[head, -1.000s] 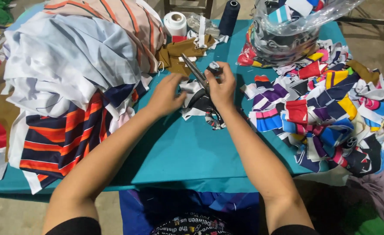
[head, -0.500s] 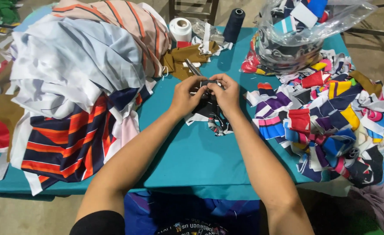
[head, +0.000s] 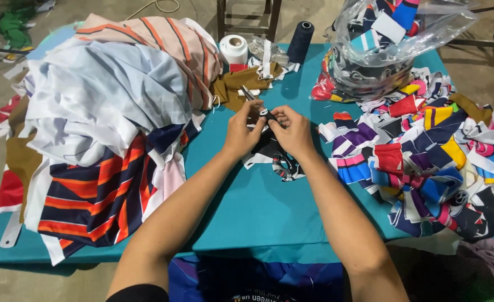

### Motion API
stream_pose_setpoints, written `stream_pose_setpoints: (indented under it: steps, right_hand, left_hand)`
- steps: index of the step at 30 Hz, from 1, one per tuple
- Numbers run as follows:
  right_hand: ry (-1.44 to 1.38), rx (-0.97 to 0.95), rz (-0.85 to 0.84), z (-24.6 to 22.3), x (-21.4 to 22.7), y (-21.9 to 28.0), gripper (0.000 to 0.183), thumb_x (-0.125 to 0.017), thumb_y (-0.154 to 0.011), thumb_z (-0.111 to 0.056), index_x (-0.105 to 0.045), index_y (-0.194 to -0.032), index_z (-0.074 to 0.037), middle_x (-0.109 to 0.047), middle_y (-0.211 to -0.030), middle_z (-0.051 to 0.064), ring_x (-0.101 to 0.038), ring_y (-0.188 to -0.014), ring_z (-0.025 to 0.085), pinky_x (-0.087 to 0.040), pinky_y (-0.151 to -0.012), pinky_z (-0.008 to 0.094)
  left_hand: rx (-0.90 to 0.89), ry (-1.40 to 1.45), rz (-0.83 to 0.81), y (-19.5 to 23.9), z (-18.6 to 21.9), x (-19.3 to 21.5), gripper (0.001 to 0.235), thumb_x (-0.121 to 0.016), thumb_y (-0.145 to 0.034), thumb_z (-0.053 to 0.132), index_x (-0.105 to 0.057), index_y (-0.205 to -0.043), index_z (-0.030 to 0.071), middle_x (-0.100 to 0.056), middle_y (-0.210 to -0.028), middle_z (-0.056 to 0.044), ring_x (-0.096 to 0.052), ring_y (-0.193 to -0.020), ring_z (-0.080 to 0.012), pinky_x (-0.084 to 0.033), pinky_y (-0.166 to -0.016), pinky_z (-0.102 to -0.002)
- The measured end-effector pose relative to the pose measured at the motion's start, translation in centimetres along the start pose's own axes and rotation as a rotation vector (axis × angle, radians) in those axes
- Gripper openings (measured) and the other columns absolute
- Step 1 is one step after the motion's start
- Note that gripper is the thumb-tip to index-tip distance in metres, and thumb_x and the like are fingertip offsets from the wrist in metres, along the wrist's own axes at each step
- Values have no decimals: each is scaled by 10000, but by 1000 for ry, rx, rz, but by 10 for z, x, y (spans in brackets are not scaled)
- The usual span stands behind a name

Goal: Cutting small strips of fabric from scraps using scissors and organizing them on a work table.

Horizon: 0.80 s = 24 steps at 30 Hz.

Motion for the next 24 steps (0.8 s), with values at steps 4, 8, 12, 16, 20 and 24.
stream_pose_setpoints:
  steps: [4, 8, 12, 16, 20, 24]
  right_hand:
    - [74, 69, 111, -21, 25, -2, 197, -738, -854, 7, -693, -1045, 22, -710, -987, 317, -728, -914, 465, -624, -751, 485]
    - [9, 344, 431, -90, 90, 10, 235, -725, -899, 60, -557, -1055, 8, -671, -1052, 292, -728, -913, 442, -624, -759, 452]
    - [246, 943, 753, -152, 163, 33, 221, -765, -910, 1, -550, -881, 41, -636, -960, 288, -641, -847, 421, -549, -806, 509]
    - [576, 770, 689, -206, 201, -2, 170, -755, -1016, 189, -616, -1086, 119, -599, -1128, 242, -599, -1067, 394, -525, -896, 509]
    - [686, 408, 399, -192, 197, -29, 199, -753, -1064, 89, -643, -1227, 56, -490, -1365, 252, -517, -1230, 402, -503, -935, 486]
    - [608, -224, -157, -155, 143, 5, 327, -604, -997, -296, -656, -1166, -21, -699, -1023, 312, -636, -1043, 587, -489, -842, 655]
  left_hand:
    - [13, -19, -36, 2, 0, -3, 328, -665, -921, -39, -615, -1240, 18, -733, -1029, -203, -733, -897, -342, -654, -718, -434]
    - [-11, -104, -123, 0, -9, -13, 248, -683, -899, -34, -677, -1136, 39, -745, -944, -144, -736, -874, -328, -648, -668, -414]
    - [-32, -153, -208, 1, -8, -20, 183, -688, -889, -8, -699, -1048, 82, -736, -891, -116, -723, -854, -322, -631, -663, -413]
    - [-55, -263, -295, 7, -15, -26, 104, -611, -993, 162, -670, -1060, 111, -730, -949, -53, -657, -808, -251, -510, -703, -400]
    - [-33, -270, -324, 0, -18, -30, 139, -603, -995, 151, -670, -1101, 91, -721, -975, -105, -657, -825, -293, -520, -714, -444]
    - [17, -172, -249, 0, -3, -20, 83, -658, -932, 44, -693, -993, 88, -717, -836, -144, -668, -750, -327, -574, -635, -417]
Point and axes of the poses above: each hand's wrist, its own y-axis away from the middle knuckle, its own x-axis out of the back of the hand, z = x × y, the point moved 9 cm from there along -y, towards the middle knuckle
